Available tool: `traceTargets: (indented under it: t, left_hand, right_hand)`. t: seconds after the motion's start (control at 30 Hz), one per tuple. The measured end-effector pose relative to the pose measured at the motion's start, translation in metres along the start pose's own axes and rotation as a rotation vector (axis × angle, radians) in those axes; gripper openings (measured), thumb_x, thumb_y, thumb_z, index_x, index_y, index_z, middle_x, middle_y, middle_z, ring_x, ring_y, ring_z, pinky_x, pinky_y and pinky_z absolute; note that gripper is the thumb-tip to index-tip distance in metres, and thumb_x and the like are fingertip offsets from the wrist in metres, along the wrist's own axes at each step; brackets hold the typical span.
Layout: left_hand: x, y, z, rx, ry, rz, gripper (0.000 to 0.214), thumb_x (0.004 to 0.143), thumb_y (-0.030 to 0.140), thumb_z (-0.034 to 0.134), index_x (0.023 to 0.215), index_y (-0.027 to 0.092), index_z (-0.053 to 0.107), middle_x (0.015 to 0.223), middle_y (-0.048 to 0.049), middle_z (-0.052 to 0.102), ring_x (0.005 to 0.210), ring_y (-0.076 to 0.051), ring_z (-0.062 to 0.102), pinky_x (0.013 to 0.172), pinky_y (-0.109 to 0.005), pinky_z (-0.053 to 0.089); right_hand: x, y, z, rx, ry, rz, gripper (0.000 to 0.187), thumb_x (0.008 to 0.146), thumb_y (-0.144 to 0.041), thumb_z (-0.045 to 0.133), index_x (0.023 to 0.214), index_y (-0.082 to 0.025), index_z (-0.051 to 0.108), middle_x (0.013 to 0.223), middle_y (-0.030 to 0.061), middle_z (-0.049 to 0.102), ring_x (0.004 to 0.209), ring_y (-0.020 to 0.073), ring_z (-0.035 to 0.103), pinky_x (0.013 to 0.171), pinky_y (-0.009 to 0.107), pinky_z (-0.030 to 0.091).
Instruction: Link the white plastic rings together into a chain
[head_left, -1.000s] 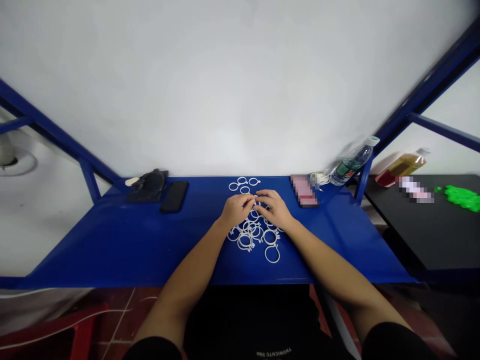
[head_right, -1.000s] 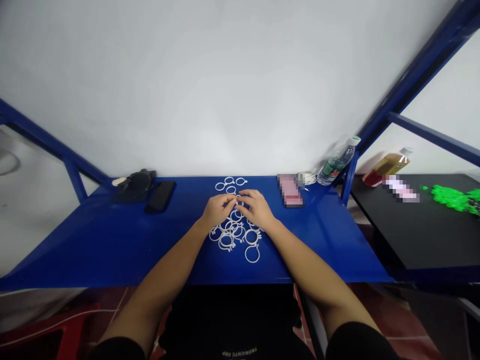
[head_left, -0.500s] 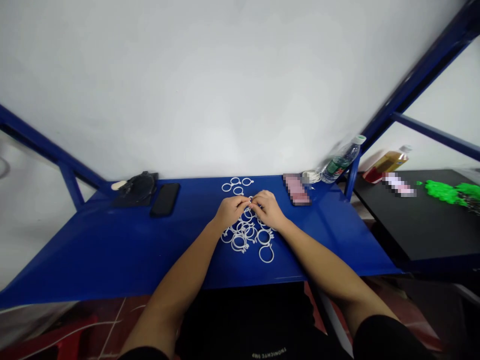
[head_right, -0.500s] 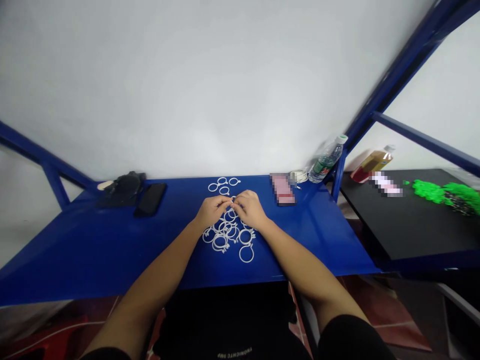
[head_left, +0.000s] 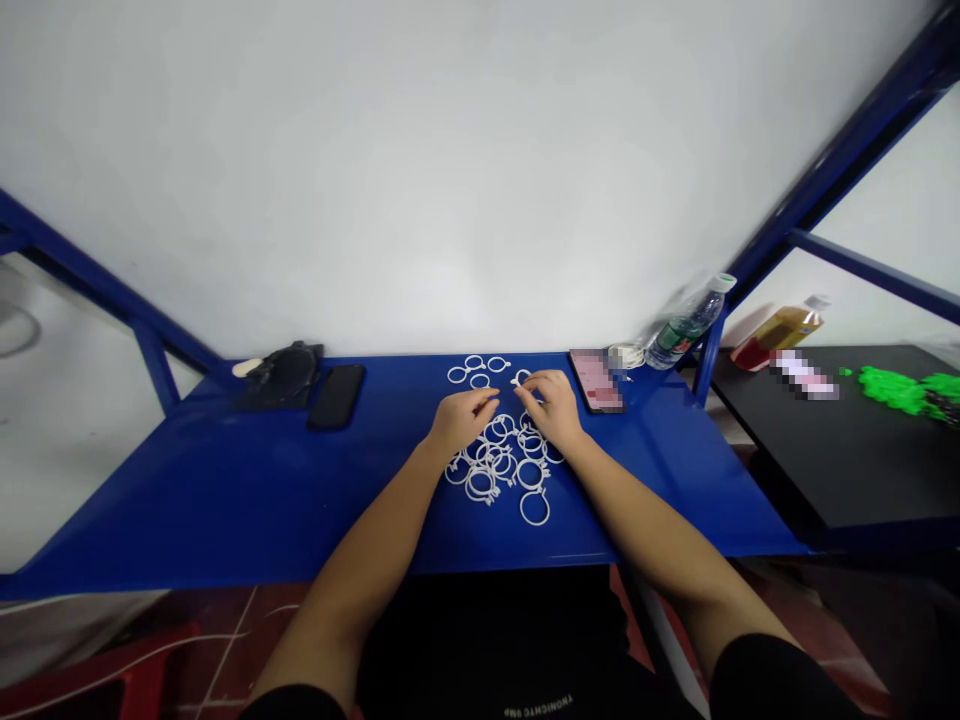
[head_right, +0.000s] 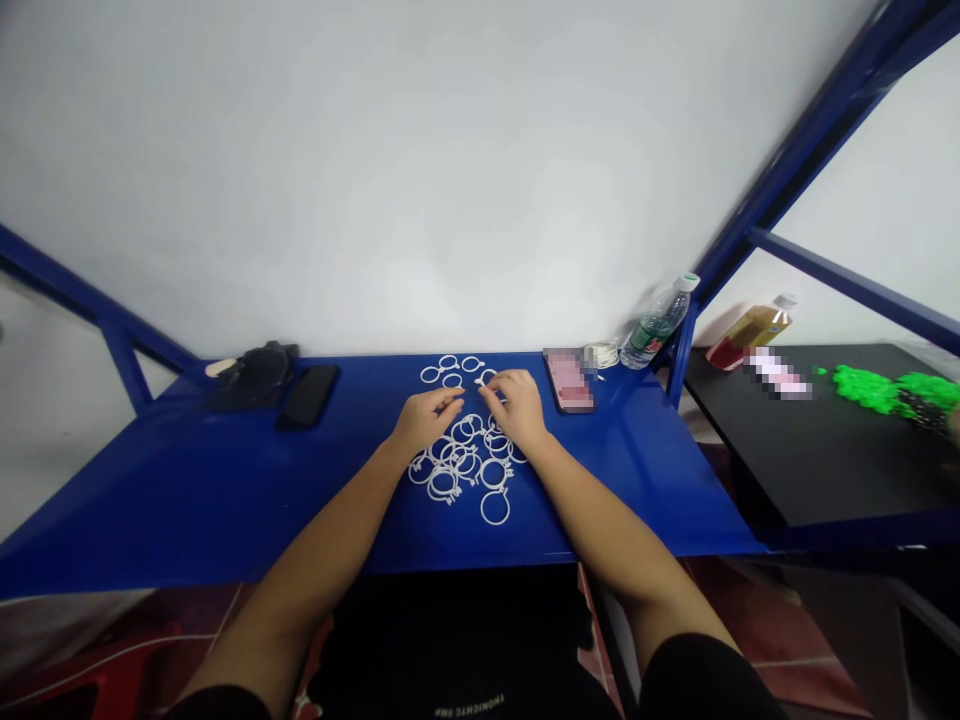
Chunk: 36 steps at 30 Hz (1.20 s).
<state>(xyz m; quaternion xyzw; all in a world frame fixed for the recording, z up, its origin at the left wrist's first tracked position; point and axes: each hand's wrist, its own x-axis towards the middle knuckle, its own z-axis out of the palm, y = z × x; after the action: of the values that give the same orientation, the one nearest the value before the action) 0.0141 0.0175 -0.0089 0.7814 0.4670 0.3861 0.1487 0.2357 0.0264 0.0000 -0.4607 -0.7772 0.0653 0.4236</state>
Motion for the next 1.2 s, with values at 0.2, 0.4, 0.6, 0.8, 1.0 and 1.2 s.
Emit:
traceTargets:
  t: [0.2, 0.4, 0.6, 0.8, 1.0, 1.2]
  left_hand:
    - [0.0, 0.001, 0.002, -0.006, -0.095, 0.016, 0.018, 0.096, 0.028, 0.066, 0.108, 0.023, 0.079, 0.094, -0.0021, 0.081, 0.08, -0.016, 0.073, 0.077, -0.028, 0.054]
    - [0.0, 0.003, 0.003, 0.01, -0.155, -0.012, 0.018, 0.097, 0.028, 0.066, 0.107, 0.023, 0.08, 0.094, -0.0019, 0.08, 0.08, -0.015, 0.072, 0.078, -0.028, 0.053]
    - [0.005, -0.011, 0.004, 0.122, -0.049, 0.02, 0.018, 0.096, 0.029, 0.068, 0.108, 0.021, 0.079, 0.112, -0.0072, 0.077, 0.108, -0.023, 0.068, 0.103, -0.04, 0.051]
    - [0.007, -0.026, 0.003, 0.299, -0.053, -0.134, 0.033, 0.096, 0.043, 0.07, 0.126, 0.028, 0.074, 0.147, -0.0063, 0.063, 0.138, -0.031, 0.054, 0.116, -0.053, 0.041]
    - [0.006, -0.021, 0.004, 0.26, -0.071, -0.111, 0.028, 0.097, 0.043, 0.068, 0.121, 0.028, 0.075, 0.136, -0.0052, 0.07, 0.134, -0.03, 0.058, 0.118, -0.056, 0.036]
    - [0.004, -0.009, 0.002, 0.08, -0.143, 0.032, 0.026, 0.097, 0.034, 0.067, 0.119, 0.022, 0.075, 0.114, -0.0068, 0.077, 0.106, -0.022, 0.07, 0.099, -0.04, 0.054]
  right_hand:
    - [0.002, 0.016, 0.012, 0.02, -0.187, 0.037, 0.025, 0.097, -0.032, 0.069, 0.12, -0.024, 0.076, 0.13, 0.0094, 0.075, 0.121, 0.0281, 0.067, 0.106, 0.047, 0.052]
    - [0.0, 0.017, 0.01, -0.016, -0.21, 0.082, 0.017, 0.096, -0.031, 0.068, 0.107, -0.023, 0.08, 0.107, 0.0073, 0.081, 0.103, 0.0282, 0.071, 0.096, 0.045, 0.054]
    - [0.003, 0.01, -0.004, -0.076, -0.353, 0.02, 0.017, 0.097, -0.032, 0.068, 0.105, -0.024, 0.08, 0.105, 0.0067, 0.08, 0.096, 0.0249, 0.071, 0.093, 0.04, 0.053]
    - [0.007, 0.007, -0.038, -0.201, -0.53, -0.009, 0.026, 0.094, -0.021, 0.065, 0.117, -0.021, 0.076, 0.121, 0.0094, 0.075, 0.111, 0.0256, 0.068, 0.103, 0.037, 0.049]
    - [0.007, 0.01, -0.042, -0.243, -0.657, 0.06, 0.02, 0.088, -0.013, 0.063, 0.101, -0.023, 0.075, 0.101, 0.0054, 0.075, 0.092, 0.02, 0.068, 0.081, 0.027, 0.048]
    - [0.007, 0.002, -0.034, -0.238, -0.603, 0.139, 0.013, 0.088, -0.018, 0.064, 0.094, -0.024, 0.073, 0.089, 0.0022, 0.076, 0.077, 0.0176, 0.065, 0.067, 0.026, 0.038]
